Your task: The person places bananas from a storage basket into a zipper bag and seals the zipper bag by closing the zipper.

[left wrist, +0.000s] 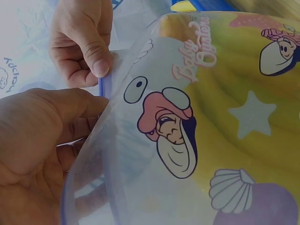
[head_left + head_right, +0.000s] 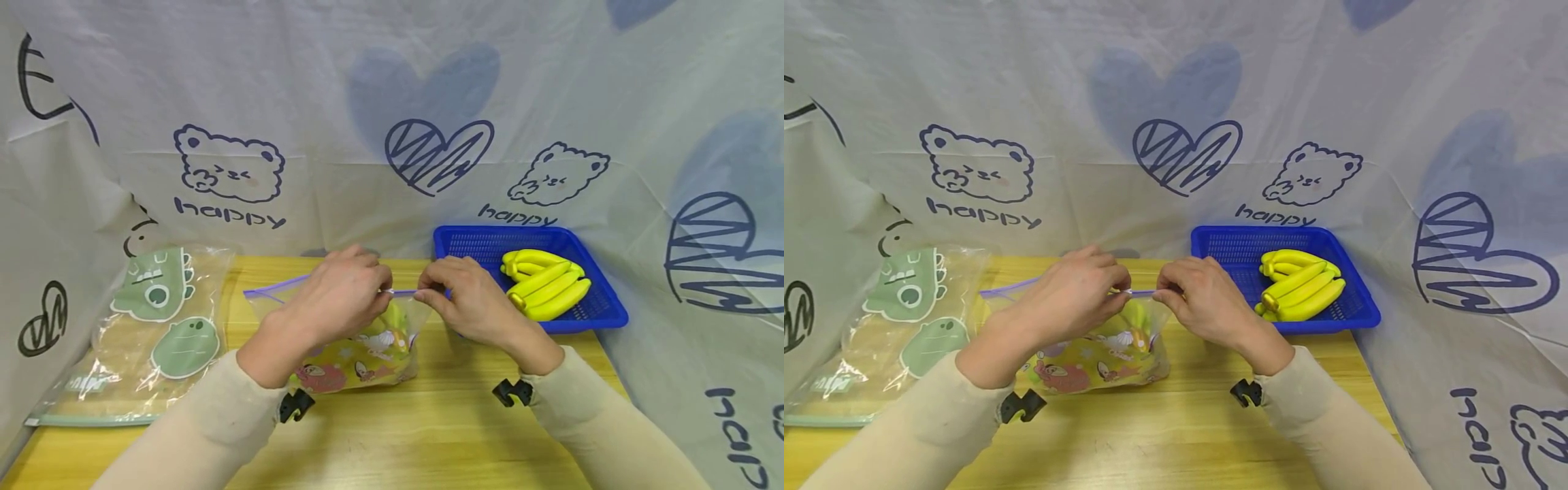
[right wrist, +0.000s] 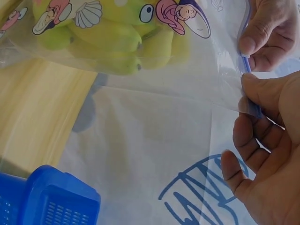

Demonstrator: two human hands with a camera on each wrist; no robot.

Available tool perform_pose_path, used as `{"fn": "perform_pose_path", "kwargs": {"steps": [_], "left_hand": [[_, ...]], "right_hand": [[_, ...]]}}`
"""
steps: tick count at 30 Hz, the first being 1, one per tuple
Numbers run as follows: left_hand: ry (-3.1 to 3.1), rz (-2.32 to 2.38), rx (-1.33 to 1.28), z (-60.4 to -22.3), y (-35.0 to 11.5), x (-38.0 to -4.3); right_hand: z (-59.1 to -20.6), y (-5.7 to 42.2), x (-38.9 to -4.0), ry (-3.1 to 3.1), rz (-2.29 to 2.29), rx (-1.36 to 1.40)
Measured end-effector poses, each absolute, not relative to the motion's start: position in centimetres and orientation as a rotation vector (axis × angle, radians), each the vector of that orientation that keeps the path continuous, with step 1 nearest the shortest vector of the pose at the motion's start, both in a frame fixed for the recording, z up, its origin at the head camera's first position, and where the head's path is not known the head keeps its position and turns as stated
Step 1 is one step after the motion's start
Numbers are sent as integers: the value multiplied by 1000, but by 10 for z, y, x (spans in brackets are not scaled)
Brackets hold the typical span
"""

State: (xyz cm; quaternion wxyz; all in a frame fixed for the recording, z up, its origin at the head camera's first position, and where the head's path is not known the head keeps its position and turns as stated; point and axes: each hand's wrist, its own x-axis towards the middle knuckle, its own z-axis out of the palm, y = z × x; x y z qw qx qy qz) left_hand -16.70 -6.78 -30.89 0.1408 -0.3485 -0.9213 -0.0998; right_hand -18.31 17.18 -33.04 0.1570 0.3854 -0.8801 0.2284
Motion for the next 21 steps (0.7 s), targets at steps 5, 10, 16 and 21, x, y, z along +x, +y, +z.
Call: {"fn": "perform_pose_path", "kwargs": {"steps": [5, 10, 16, 21], "left_hand": [[-2641, -289, -1011, -309, -71, -168], [-2600, -283, -1035, -311, -74, -169], [-2605, -279, -1061, -310, -77, -169], [-2635, -294, -1064, -309, -82, -167]], "right_hand": [[-325, 172, -182, -2513, 466, 1130], [-316, 170, -181, -2538, 282, 1179], [-315, 169, -181, -2554, 281, 1186], [-315, 171, -182, -2563, 295, 1172]]}}
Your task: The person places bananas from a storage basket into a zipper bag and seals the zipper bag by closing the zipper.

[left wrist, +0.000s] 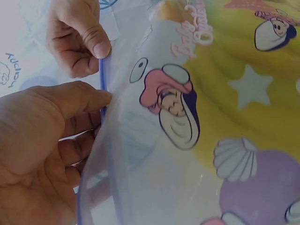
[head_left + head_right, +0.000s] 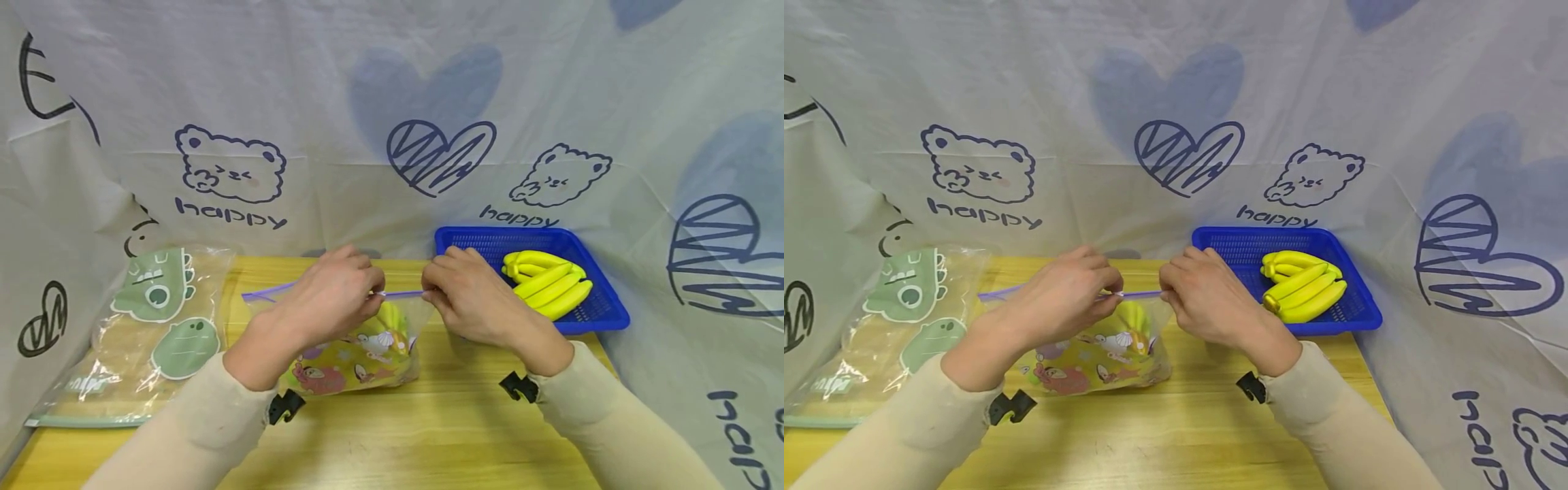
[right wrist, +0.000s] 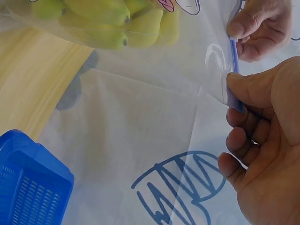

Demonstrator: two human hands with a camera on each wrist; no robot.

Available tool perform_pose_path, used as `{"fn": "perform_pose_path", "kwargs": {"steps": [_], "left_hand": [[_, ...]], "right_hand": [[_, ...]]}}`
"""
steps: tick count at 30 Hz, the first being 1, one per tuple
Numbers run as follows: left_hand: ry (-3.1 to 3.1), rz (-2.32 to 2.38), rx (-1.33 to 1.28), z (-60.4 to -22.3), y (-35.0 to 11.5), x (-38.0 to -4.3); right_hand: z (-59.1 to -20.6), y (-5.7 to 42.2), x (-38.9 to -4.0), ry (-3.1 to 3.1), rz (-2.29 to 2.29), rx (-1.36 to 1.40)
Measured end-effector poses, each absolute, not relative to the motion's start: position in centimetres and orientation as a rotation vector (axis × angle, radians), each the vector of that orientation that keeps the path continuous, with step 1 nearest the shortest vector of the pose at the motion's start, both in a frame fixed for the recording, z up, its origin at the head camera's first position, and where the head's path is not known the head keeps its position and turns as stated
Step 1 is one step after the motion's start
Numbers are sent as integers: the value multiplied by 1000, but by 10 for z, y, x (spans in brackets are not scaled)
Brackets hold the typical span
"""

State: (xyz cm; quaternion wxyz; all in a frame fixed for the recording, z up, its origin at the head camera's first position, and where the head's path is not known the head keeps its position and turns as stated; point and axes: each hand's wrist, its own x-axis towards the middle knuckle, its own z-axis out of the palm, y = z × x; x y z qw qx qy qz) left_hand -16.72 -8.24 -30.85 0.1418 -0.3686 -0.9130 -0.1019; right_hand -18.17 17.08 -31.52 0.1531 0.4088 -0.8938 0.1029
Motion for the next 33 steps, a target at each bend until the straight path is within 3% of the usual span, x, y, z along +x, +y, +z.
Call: {"fn": "perform_pose_path", "kwargs": {"steps": [33], "left_hand": [[-2844, -437, -856, -303, -165, -164]], "right_hand": [[-321, 211, -198, -2725, 382, 964]]}}
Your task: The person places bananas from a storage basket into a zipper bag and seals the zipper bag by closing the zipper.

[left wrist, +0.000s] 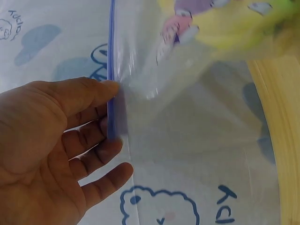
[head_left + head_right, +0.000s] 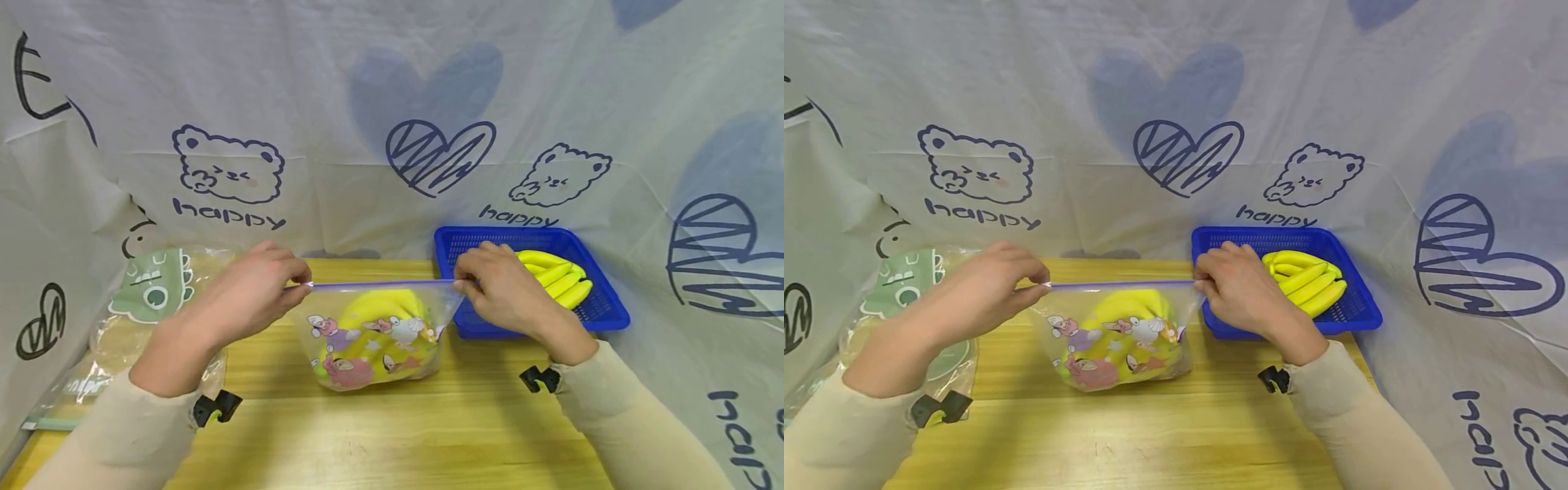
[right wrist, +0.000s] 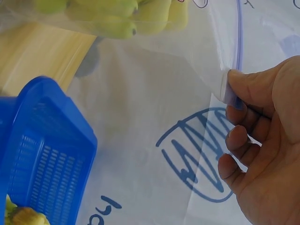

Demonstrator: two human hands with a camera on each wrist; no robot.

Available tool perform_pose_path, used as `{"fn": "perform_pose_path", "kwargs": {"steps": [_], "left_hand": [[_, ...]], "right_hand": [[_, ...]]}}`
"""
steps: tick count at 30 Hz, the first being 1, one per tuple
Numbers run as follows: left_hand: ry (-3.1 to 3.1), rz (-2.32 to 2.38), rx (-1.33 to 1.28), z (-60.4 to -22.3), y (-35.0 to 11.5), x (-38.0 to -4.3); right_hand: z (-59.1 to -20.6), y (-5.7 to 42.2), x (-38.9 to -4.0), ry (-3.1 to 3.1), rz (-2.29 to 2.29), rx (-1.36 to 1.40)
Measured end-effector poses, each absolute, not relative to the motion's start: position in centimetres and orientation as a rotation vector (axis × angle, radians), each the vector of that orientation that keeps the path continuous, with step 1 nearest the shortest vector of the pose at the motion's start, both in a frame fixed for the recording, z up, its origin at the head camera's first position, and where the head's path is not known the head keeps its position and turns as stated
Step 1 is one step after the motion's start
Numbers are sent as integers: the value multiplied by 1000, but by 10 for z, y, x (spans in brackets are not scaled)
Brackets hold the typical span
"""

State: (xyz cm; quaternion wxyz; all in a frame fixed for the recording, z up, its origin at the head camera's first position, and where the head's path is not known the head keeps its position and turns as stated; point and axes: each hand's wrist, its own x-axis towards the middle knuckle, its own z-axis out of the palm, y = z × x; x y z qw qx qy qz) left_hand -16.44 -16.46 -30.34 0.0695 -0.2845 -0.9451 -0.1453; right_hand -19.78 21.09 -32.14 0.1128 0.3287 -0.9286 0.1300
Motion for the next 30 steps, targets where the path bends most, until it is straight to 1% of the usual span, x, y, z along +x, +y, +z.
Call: {"fn": "perform_pose_path", "kwargs": {"steps": [9, 13, 19, 23, 26, 30], "left_hand": [[-2906, -436, -764, -303, -178, -166], [-2937, -537, -638, -310, -175, -172], [-2922, -862, -351, -334, -161, -185], [-2865, -1070, -214, -353, -151, -190], [-2817, -1139, -182, -364, -142, -192], [-2839, -1105, -197, -376, -129, -194]], "right_hand": [[-323, 216, -200, -2728, 402, 941], [-325, 211, -204, -2728, 406, 883], [-332, 203, -220, -2737, 397, 723], [-339, 199, -233, -2749, 399, 660], [-343, 198, -239, -2752, 396, 622], [-347, 196, -246, -2762, 387, 595]]}}
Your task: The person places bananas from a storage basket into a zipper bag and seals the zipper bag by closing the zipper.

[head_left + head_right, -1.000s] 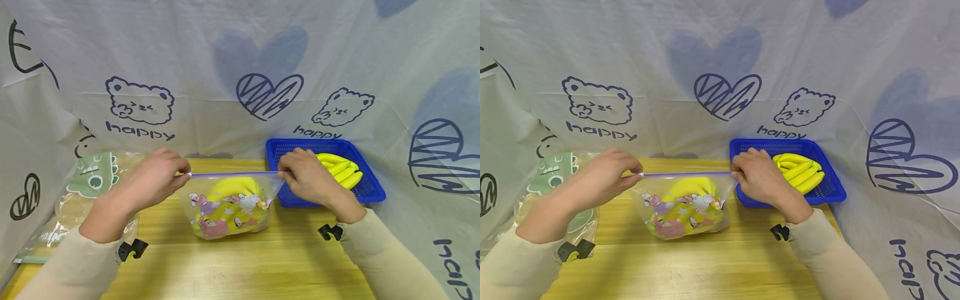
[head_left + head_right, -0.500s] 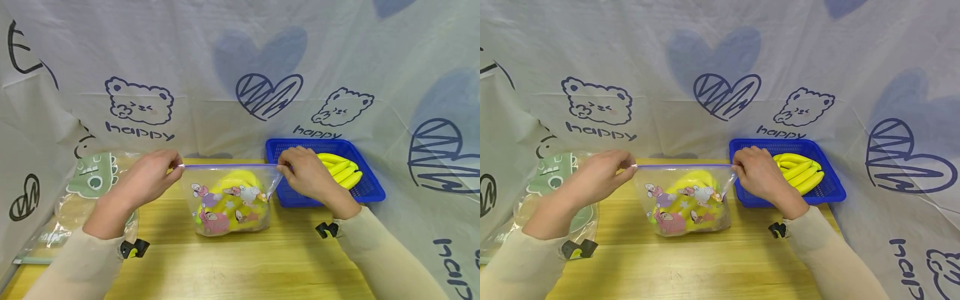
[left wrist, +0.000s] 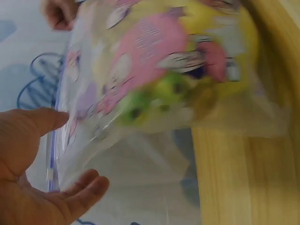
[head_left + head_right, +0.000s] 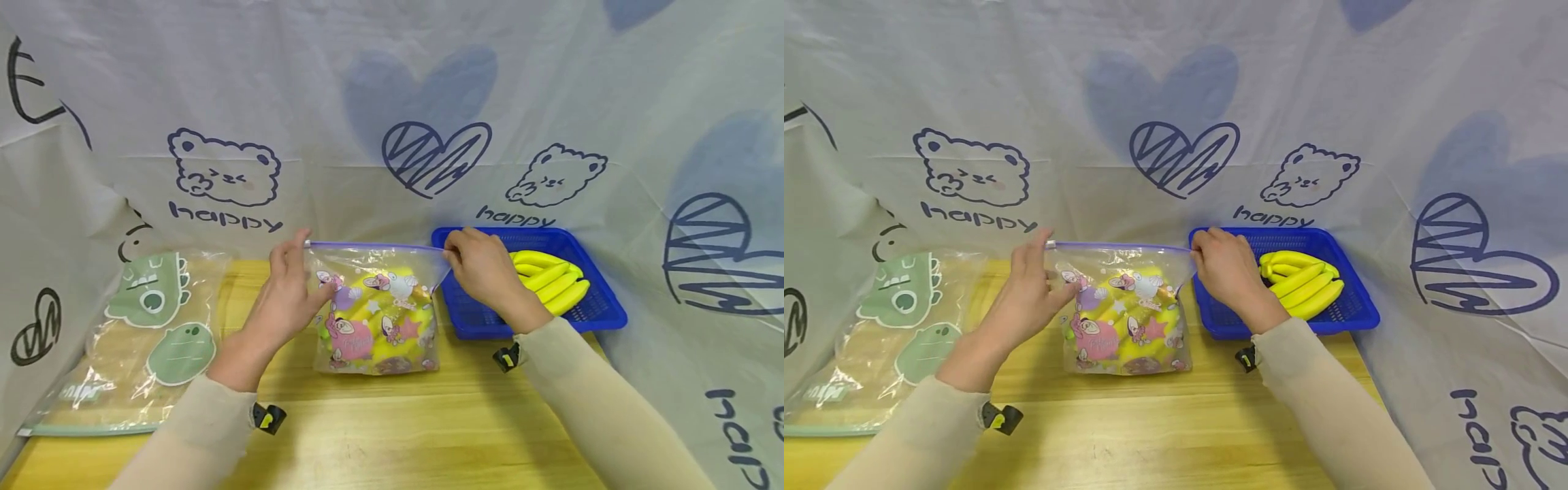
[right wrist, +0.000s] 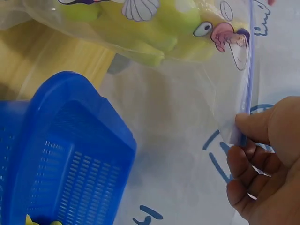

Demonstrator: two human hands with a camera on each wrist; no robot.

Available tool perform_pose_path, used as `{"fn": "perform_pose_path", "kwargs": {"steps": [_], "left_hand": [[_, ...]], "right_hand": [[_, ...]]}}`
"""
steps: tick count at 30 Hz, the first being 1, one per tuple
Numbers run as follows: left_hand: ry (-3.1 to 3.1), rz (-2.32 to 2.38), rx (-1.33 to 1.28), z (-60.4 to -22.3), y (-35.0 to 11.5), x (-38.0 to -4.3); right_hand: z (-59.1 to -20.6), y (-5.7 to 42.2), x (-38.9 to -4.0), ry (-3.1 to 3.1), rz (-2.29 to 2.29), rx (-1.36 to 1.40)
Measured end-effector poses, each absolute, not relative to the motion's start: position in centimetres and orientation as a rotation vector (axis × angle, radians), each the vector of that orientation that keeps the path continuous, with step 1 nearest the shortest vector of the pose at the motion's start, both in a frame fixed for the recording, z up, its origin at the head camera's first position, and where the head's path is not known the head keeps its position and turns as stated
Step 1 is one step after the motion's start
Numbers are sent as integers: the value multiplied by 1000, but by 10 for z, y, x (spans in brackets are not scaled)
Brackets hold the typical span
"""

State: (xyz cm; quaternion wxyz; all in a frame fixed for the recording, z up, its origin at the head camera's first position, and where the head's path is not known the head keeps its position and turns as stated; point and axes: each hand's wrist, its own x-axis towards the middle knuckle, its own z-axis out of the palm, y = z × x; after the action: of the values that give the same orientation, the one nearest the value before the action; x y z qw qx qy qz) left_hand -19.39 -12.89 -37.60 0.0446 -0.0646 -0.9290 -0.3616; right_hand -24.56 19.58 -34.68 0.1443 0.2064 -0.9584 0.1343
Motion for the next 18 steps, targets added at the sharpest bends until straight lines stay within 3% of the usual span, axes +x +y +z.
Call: {"fn": "perform_pose_path", "kwargs": {"steps": [18], "left_hand": [[-3069, -919, -372, -422, -96, -188]], "right_hand": [[-378, 184, -266, -2911, 303, 548]]}}
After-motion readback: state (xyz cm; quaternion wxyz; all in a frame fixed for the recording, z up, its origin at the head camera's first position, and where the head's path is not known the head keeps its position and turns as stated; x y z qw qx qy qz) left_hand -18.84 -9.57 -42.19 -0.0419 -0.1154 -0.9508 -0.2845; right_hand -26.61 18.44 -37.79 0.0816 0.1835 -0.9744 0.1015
